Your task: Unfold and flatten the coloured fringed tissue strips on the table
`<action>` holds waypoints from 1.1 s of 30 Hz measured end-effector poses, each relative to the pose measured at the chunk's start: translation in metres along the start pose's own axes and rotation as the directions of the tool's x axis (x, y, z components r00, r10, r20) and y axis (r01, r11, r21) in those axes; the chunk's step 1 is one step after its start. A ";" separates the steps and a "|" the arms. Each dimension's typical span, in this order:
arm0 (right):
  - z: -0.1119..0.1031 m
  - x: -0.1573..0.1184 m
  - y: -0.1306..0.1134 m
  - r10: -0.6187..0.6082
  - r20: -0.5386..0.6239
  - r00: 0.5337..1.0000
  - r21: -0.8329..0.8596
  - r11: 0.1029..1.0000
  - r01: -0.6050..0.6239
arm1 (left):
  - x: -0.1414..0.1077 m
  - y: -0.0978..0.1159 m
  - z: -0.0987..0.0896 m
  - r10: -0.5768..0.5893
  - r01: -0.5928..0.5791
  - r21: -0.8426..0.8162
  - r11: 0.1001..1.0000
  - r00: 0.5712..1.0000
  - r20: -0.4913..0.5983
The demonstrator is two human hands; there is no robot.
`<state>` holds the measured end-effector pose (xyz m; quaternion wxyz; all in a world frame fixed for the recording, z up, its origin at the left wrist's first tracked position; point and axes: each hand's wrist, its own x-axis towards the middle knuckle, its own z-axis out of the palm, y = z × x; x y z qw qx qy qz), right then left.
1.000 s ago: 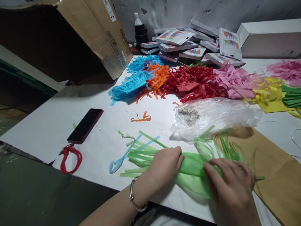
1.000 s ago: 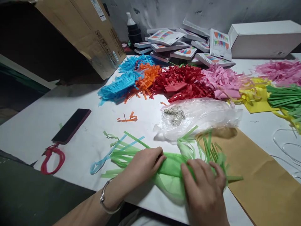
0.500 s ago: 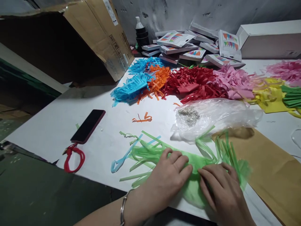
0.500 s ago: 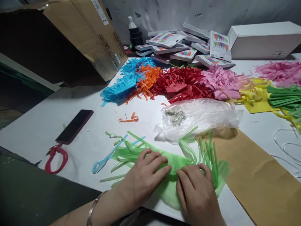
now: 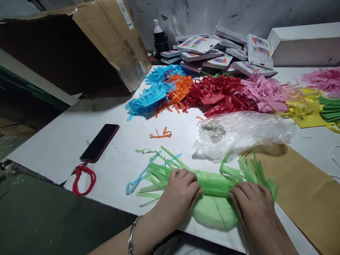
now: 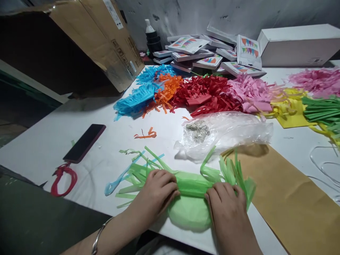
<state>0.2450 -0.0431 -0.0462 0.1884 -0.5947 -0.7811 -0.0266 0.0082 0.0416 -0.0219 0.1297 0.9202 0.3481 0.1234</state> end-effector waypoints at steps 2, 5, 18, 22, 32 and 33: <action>0.004 0.006 -0.002 0.083 0.003 0.997 -0.069 0.994 -0.083 | 0.007 -0.002 -0.003 -0.093 0.093 0.009 0.996 0.995 0.035; 0.012 0.014 -0.001 0.090 -0.017 0.996 -0.162 0.983 -0.092 | 0.018 -0.002 -0.006 -0.197 0.189 0.070 0.979 0.972 0.128; 0.003 0.024 -0.020 -0.134 -0.101 0.986 0.129 0.981 0.146 | 0.025 0.001 -0.008 -0.168 0.145 0.176 0.974 0.978 0.127; 0.007 0.027 -0.021 -0.096 -0.150 0.984 0.163 0.979 0.121 | 0.017 0.004 -0.002 0.052 -0.042 0.127 0.991 0.996 -0.073; 0.008 0.020 -0.021 -0.180 -0.164 0.970 0.141 0.969 0.204 | 0.011 -0.002 0.010 0.249 -0.248 0.027 0.968 0.956 -0.157; 0.006 0.016 -0.018 -0.182 -0.177 0.967 0.156 0.965 0.210 | 0.010 -0.003 0.010 0.243 -0.243 0.018 0.970 0.958 -0.156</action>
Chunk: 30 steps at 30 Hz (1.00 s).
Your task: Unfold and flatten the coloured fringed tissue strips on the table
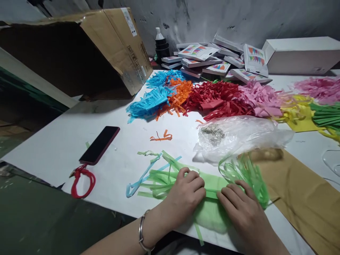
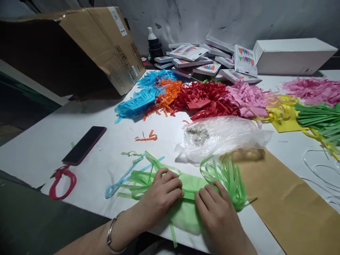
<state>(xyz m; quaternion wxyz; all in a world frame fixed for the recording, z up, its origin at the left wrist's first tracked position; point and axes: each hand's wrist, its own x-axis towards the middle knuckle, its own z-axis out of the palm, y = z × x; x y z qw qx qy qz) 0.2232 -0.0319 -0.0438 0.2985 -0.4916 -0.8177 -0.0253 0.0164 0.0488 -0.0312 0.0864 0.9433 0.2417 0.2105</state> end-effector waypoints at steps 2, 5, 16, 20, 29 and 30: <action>-0.006 -0.010 0.005 0.004 -0.006 1.000 0.042 0.999 -0.004 | -0.005 -0.002 -0.001 -0.002 0.003 -0.018 1.000 1.000 0.007; -0.010 -0.021 0.009 0.024 -0.011 1.000 0.064 0.998 -0.023 | -0.010 -0.002 -0.003 -0.019 0.022 -0.045 0.999 0.999 0.050; -0.002 -0.010 -0.005 0.301 -0.035 0.953 -0.184 0.935 -0.302 | 0.009 0.007 -0.007 -0.362 0.342 0.120 0.932 0.894 0.265; 0.004 -0.001 -0.013 0.134 -0.069 0.989 -0.094 0.986 -0.140 | 0.009 0.005 -0.006 -0.312 0.300 0.087 0.950 0.926 0.214; 0.013 0.008 -0.014 0.116 -0.024 0.993 0.004 0.993 -0.116 | 0.002 -0.001 -0.005 0.077 -0.087 0.105 0.991 0.993 0.095; 0.014 0.007 -0.015 0.113 -0.023 0.993 0.014 0.993 -0.113 | 0.002 -0.001 -0.004 0.099 -0.109 0.109 0.988 0.990 0.101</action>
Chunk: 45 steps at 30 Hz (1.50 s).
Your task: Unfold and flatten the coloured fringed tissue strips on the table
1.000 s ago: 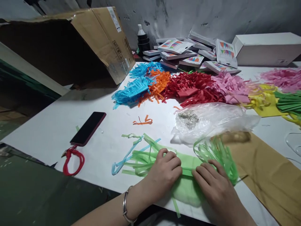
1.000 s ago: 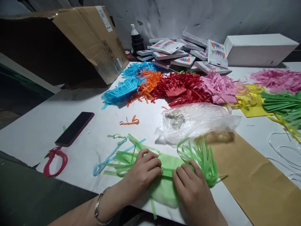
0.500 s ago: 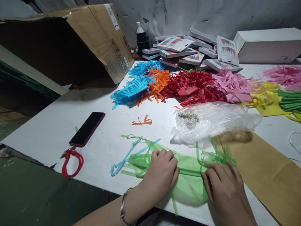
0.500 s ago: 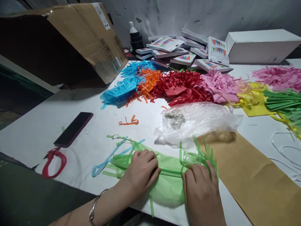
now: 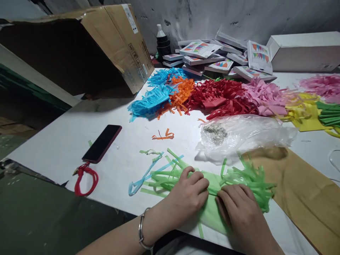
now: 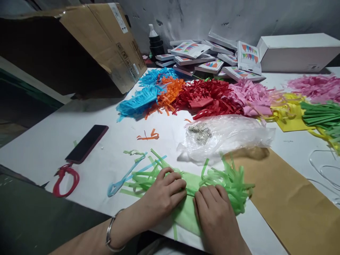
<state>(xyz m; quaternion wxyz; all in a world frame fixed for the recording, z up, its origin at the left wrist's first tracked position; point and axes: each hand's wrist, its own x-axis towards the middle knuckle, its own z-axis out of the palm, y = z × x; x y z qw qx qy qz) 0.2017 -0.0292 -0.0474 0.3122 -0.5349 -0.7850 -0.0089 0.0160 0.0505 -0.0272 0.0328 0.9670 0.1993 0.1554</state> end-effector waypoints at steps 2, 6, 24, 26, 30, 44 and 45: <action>0.002 0.000 -0.003 -0.029 0.019 0.999 -0.002 1.000 0.029 | 0.001 0.001 0.002 0.019 -0.019 -0.010 1.000 1.000 -0.001; 0.003 0.000 -0.003 -0.068 0.048 0.997 -0.012 0.998 0.069 | 0.001 0.000 0.003 -0.013 0.016 -0.078 0.997 1.000 0.028; -0.001 0.000 -0.003 0.005 0.007 1.000 0.007 1.000 -0.005 | 0.002 -0.003 0.000 -0.006 0.006 -0.035 0.999 1.000 0.013; -0.001 0.000 -0.003 -0.049 0.014 0.999 -0.006 0.999 0.049 | 0.002 -0.002 0.000 0.015 -0.014 -0.022 1.000 1.000 0.020; -0.009 -0.014 0.007 -0.084 -0.024 0.996 -0.001 0.996 0.084 | -0.001 -0.002 -0.002 0.045 -0.045 0.014 0.999 0.998 0.045; -0.014 -0.023 0.003 0.196 -0.038 0.980 -0.209 0.957 -0.200 | 0.009 0.012 0.003 -0.229 0.213 0.121 0.970 0.963 0.145; -0.014 -0.022 0.003 0.207 -0.035 0.978 -0.232 0.950 -0.209 | 0.010 0.012 0.003 -0.232 0.214 0.135 0.967 0.963 0.139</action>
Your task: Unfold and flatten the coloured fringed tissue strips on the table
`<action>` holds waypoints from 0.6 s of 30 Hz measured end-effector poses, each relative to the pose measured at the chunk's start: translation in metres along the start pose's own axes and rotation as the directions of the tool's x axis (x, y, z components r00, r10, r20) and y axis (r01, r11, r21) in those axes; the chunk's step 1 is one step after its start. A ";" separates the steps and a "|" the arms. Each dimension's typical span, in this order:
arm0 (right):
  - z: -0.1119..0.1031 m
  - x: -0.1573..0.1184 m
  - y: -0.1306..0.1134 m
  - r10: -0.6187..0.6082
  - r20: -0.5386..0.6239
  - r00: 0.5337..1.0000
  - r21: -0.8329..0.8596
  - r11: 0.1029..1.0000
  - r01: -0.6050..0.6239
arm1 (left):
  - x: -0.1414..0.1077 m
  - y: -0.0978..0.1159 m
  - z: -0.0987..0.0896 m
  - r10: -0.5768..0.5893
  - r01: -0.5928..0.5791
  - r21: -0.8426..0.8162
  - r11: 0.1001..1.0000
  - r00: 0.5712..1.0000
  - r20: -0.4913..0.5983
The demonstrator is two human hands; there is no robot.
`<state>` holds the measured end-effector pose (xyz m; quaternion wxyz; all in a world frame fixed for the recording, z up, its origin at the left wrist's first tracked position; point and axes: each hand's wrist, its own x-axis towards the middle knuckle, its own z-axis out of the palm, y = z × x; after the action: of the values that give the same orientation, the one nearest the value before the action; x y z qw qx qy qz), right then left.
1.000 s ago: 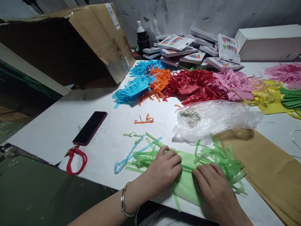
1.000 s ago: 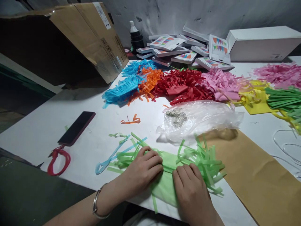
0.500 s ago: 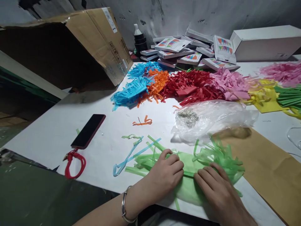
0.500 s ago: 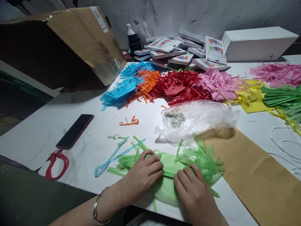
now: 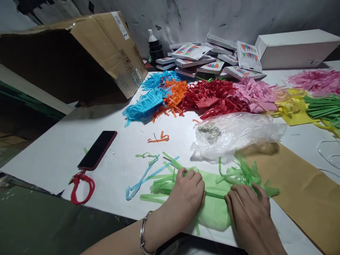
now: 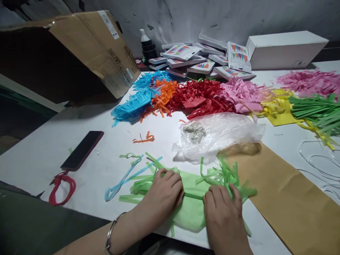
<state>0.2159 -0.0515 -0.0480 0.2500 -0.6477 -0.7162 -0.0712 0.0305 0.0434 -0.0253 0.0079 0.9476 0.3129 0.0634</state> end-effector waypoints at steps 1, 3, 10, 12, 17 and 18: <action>0.000 0.000 0.000 0.006 0.012 1.000 -0.015 1.000 -0.006 | 0.001 0.000 -0.001 0.017 -0.017 0.008 1.000 1.000 -0.006; 0.001 -0.001 0.000 0.006 0.034 0.999 -0.012 1.000 -0.005 | 0.001 -0.001 -0.005 0.134 -0.134 0.012 0.991 0.991 -0.025; 0.005 0.003 -0.003 -0.090 0.000 0.996 0.174 0.981 0.088 | 0.008 -0.004 -0.003 0.361 -0.359 0.039 0.932 0.932 -0.036; 0.005 0.007 -0.006 -0.102 -0.004 0.995 0.172 0.980 0.101 | 0.013 -0.006 0.002 0.326 -0.326 0.010 0.945 0.945 -0.022; 0.009 0.014 -0.012 -0.110 -0.069 0.992 0.153 0.981 0.119 | 0.011 -0.002 -0.009 0.290 -0.296 -0.087 0.951 0.954 -0.075; 0.010 0.014 -0.011 -0.082 -0.111 0.990 0.182 0.978 0.101 | 0.008 0.001 -0.013 0.354 -0.362 -0.099 0.927 0.931 -0.091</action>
<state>0.2021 -0.0368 -0.0481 0.3427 -0.5832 -0.7349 -0.0483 0.0361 0.0475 -0.0114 0.0392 0.9839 0.1308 0.1155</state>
